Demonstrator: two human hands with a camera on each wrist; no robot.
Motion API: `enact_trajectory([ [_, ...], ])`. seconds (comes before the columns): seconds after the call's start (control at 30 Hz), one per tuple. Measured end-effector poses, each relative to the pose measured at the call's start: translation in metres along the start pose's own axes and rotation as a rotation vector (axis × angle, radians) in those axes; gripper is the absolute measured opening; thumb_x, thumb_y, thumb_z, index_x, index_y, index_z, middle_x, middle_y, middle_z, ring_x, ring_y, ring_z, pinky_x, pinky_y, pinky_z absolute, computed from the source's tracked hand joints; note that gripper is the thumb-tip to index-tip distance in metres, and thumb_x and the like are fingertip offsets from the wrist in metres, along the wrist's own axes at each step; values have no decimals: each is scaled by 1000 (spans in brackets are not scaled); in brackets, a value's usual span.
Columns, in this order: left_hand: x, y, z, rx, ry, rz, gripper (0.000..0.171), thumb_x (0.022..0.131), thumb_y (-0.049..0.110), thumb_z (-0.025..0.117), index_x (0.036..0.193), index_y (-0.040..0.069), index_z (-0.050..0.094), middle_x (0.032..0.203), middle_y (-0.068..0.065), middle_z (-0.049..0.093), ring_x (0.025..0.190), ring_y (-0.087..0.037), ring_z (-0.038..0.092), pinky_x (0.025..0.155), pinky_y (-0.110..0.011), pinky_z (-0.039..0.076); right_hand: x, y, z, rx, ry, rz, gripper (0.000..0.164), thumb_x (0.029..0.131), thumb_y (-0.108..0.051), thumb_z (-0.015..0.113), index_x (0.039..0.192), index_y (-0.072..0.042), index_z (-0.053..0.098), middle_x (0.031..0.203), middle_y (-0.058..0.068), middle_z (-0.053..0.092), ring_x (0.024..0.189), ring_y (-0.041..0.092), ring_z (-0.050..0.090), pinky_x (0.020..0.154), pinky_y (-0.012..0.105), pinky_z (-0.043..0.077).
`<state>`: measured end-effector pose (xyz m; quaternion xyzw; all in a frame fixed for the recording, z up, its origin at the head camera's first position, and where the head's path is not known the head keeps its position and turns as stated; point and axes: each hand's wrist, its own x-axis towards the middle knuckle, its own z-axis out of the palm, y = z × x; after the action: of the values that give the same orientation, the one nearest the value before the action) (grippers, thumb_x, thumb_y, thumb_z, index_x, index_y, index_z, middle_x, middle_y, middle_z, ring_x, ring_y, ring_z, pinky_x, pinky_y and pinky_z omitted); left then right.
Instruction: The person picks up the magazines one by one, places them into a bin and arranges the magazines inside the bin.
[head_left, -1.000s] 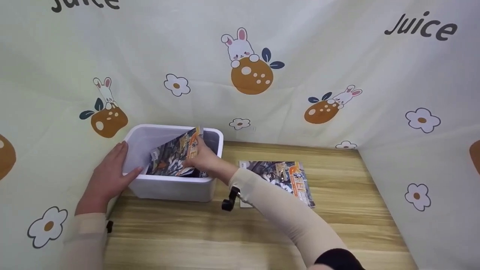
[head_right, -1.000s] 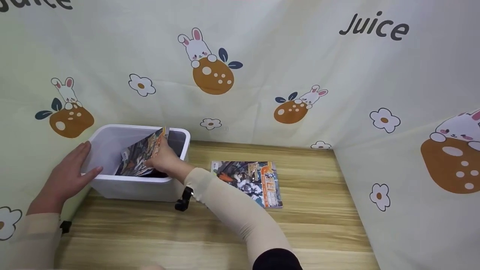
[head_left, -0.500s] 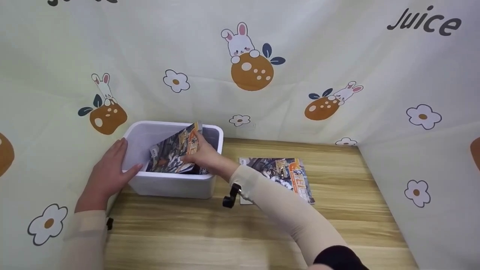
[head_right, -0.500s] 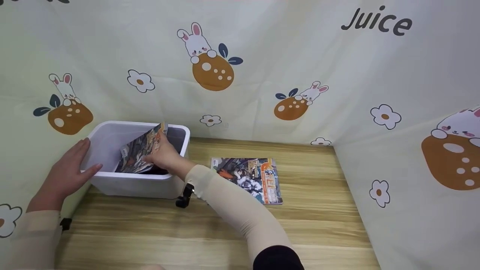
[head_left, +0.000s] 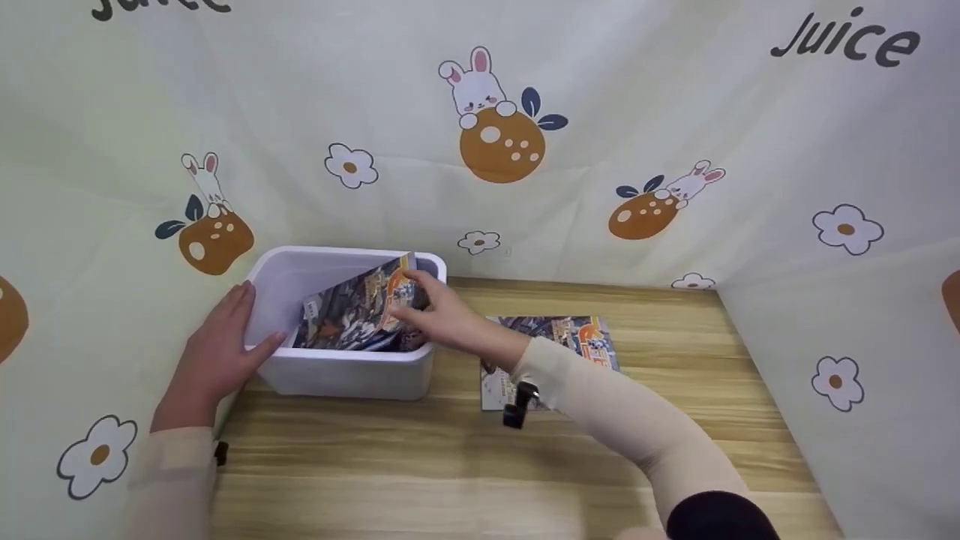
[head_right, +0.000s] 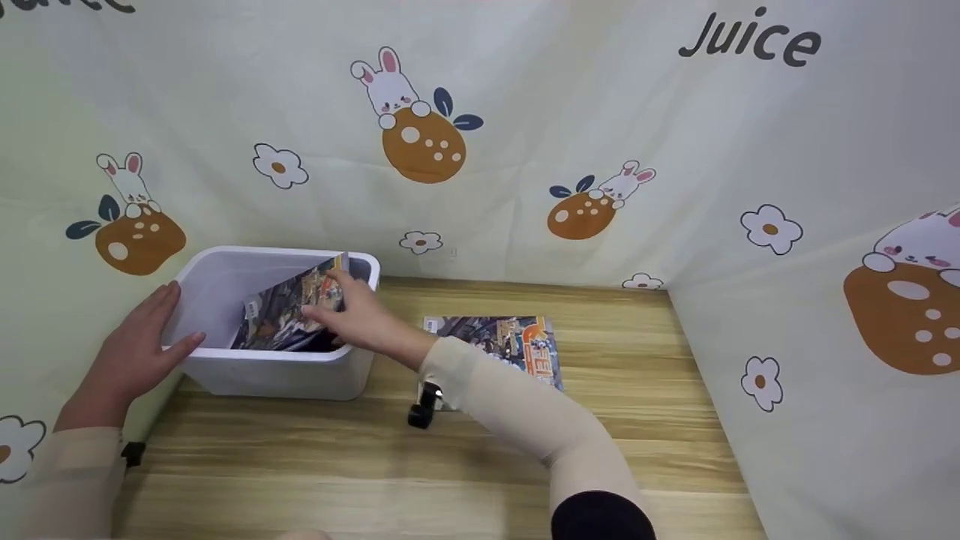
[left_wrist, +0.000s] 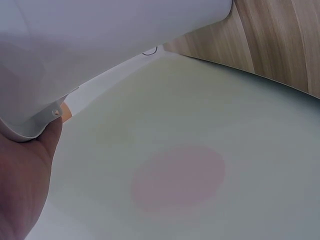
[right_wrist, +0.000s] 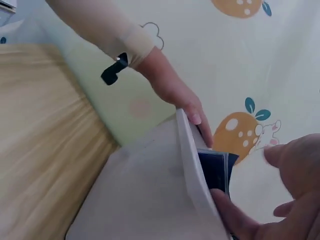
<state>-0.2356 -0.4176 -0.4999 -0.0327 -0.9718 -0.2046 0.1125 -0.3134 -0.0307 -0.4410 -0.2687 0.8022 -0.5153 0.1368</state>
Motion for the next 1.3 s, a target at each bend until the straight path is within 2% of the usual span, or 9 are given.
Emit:
enact_trajectory([
  [0.1, -1, -1, 0, -5, 16, 6, 105, 106, 64, 61, 175, -1, 16, 180, -30, 19, 165, -53, 19, 125, -80, 23, -24, 21, -25, 124, 87, -86, 61, 107, -25, 76, 160, -9, 51, 156, 19, 55, 104, 39, 75, 79, 43, 69],
  [0.17, -1, -1, 1, -6, 20, 8, 105, 106, 64, 61, 175, -2, 17, 179, -31, 20, 165, -53, 20, 125, -80, 24, -42, 43, -44, 190, 160, -108, 46, 108, -17, 74, 150, -6, 58, 147, 17, 60, 95, 37, 75, 70, 39, 68],
  [0.3, 2, 0, 1, -3, 2, 3, 108, 105, 66, 60, 175, -2, 15, 179, -31, 19, 164, -54, 19, 124, -81, 24, -75, 99, -91, 91, 334, -54, 30, 108, -16, 74, 135, -5, 65, 125, 13, 69, 83, 26, 72, 61, 32, 62],
  [0.43, 3, -1, 0, -3, 5, -4, 108, 105, 67, 60, 176, 0, 13, 181, -29, 17, 166, -53, 17, 125, -80, 22, -104, 161, -139, -206, 448, 106, 51, 106, -34, 79, 141, -1, 61, 119, 18, 70, 93, 29, 72, 73, 40, 64],
  [0.6, 4, 0, -1, -4, -4, -10, 107, 105, 66, 60, 176, 2, 11, 182, -27, 15, 167, -51, 15, 126, -80, 21, -145, 215, -176, -421, 437, 375, 92, 100, -52, 80, 162, 5, 40, 144, 37, 56, 125, 51, 64, 105, 65, 57],
  [0.73, 2, 0, 2, -11, -19, -19, 107, 105, 67, 59, 176, 3, 11, 182, -27, 14, 167, -51, 14, 126, -79, 20, -168, 231, -176, -459, 362, 531, 115, 92, -54, 88, 170, 4, 26, 154, 47, 39, 136, 64, 52, 115, 74, 46],
  [0.83, -1, -1, 4, -12, -13, -23, 107, 105, 66, 60, 176, 2, 12, 182, -27, 15, 167, -51, 15, 126, -79, 21, -173, 230, -166, -480, 320, 582, 127, 84, -52, 95, 172, 4, 22, 158, 50, 33, 141, 68, 43, 117, 78, 40],
  [1.0, -1, -1, 4, -14, -6, -22, 108, 105, 67, 60, 177, 3, 12, 182, -26, 14, 167, -50, 14, 127, -79, 20, -165, 221, -154, -538, 307, 583, 132, 76, -44, 102, 171, 6, 25, 158, 50, 36, 145, 69, 37, 118, 80, 37],
  [1.3, 2, 1, 4, 3, -14, -8, 107, 105, 64, 61, 175, -1, 13, 180, -30, 17, 166, -51, 15, 126, -79, 22, -154, 216, -149, -554, 271, 580, 131, 75, -28, 105, 171, 8, 23, 158, 50, 39, 147, 71, 35, 122, 76, 36],
])
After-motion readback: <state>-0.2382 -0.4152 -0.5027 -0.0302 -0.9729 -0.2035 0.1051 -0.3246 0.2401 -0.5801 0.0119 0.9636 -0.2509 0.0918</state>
